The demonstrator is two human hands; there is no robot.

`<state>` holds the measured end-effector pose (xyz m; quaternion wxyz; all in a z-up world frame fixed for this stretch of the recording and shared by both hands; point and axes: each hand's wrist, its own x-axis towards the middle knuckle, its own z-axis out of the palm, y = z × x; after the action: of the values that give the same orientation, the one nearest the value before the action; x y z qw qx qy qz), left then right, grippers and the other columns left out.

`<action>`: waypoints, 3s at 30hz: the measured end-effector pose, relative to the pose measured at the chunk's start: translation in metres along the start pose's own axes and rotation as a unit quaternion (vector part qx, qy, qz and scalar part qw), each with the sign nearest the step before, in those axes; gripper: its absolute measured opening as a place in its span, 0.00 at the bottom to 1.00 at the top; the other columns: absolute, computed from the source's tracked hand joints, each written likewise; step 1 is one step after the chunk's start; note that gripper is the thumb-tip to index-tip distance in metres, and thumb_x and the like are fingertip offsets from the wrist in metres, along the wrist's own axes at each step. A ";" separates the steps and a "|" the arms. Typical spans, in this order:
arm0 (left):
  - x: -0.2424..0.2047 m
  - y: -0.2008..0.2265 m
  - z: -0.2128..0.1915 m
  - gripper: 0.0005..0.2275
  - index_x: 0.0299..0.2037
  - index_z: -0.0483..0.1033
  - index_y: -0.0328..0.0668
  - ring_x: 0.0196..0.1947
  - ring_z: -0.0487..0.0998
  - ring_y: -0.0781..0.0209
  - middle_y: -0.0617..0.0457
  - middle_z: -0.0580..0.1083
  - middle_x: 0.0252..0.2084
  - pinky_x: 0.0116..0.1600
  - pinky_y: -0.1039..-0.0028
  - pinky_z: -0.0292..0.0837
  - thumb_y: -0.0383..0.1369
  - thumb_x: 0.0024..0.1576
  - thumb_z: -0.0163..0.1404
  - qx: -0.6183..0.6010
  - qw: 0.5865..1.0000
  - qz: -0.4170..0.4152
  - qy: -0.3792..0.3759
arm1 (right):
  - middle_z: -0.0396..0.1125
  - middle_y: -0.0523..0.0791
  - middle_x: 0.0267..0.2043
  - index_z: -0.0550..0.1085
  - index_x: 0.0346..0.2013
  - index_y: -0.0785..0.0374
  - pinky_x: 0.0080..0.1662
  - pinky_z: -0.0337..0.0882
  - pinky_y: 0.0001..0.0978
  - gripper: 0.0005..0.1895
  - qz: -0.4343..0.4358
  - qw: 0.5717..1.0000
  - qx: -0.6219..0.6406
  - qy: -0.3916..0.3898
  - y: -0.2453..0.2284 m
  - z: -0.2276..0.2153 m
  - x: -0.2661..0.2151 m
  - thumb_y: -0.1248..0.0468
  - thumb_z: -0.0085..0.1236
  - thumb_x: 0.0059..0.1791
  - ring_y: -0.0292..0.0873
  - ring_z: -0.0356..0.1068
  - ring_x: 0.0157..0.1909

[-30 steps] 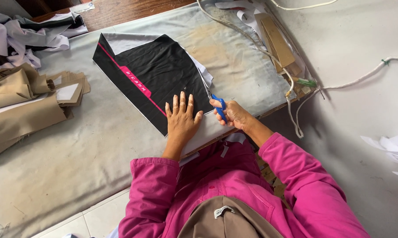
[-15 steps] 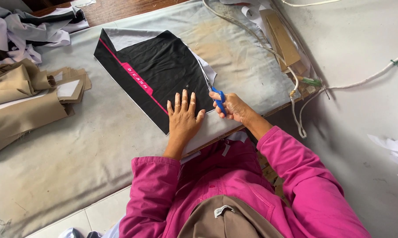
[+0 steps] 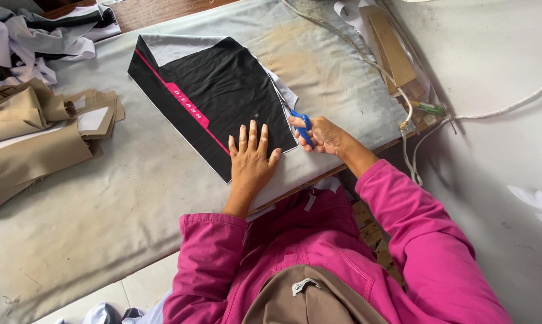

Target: The person uses blue-handled scissors to cut a piece of white fabric along the edge of a black pattern template. They repeatedly reposition the fabric and template on the table to cut different sections.

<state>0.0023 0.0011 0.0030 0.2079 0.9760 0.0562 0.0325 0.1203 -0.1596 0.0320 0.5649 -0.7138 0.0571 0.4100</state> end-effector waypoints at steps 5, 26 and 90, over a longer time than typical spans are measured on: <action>0.001 -0.002 0.004 0.27 0.65 0.55 0.49 0.69 0.46 0.47 0.44 0.52 0.68 0.66 0.46 0.29 0.50 0.57 0.36 0.003 1.000 0.001 0.005 | 0.62 0.45 0.13 0.69 0.25 0.63 0.10 0.49 0.15 0.25 -0.019 1.000 0.013 -0.004 -0.008 0.004 0.008 0.42 0.60 0.40 0.36 0.62 0.11; 0.001 0.001 -0.001 0.27 0.65 0.55 0.49 0.69 0.45 0.47 0.44 0.52 0.68 0.66 0.47 0.28 0.50 0.58 0.35 -0.001 1.000 -0.003 -0.004 | 0.62 0.46 0.13 0.69 0.25 0.64 0.11 0.50 0.15 0.24 -0.010 0.998 -0.052 -0.024 -0.021 -0.014 0.022 0.46 0.62 0.40 0.37 0.63 0.12; -0.245 -0.169 -0.046 0.14 0.46 0.71 0.26 0.40 0.68 0.50 0.41 0.69 0.40 0.47 0.66 0.63 0.21 0.48 0.47 -0.063 0.824 -0.205 0.525 | 0.55 0.62 0.52 0.54 0.56 0.77 0.58 0.56 0.46 0.32 -0.567 0.679 -0.333 0.327 0.029 -0.016 0.080 0.67 0.56 0.42 0.62 0.56 0.54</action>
<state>-0.2613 0.1422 -0.0341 0.2104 0.7622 0.3536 0.4997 0.1654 -0.1525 -0.0416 0.3595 -0.8393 -0.3172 -0.2564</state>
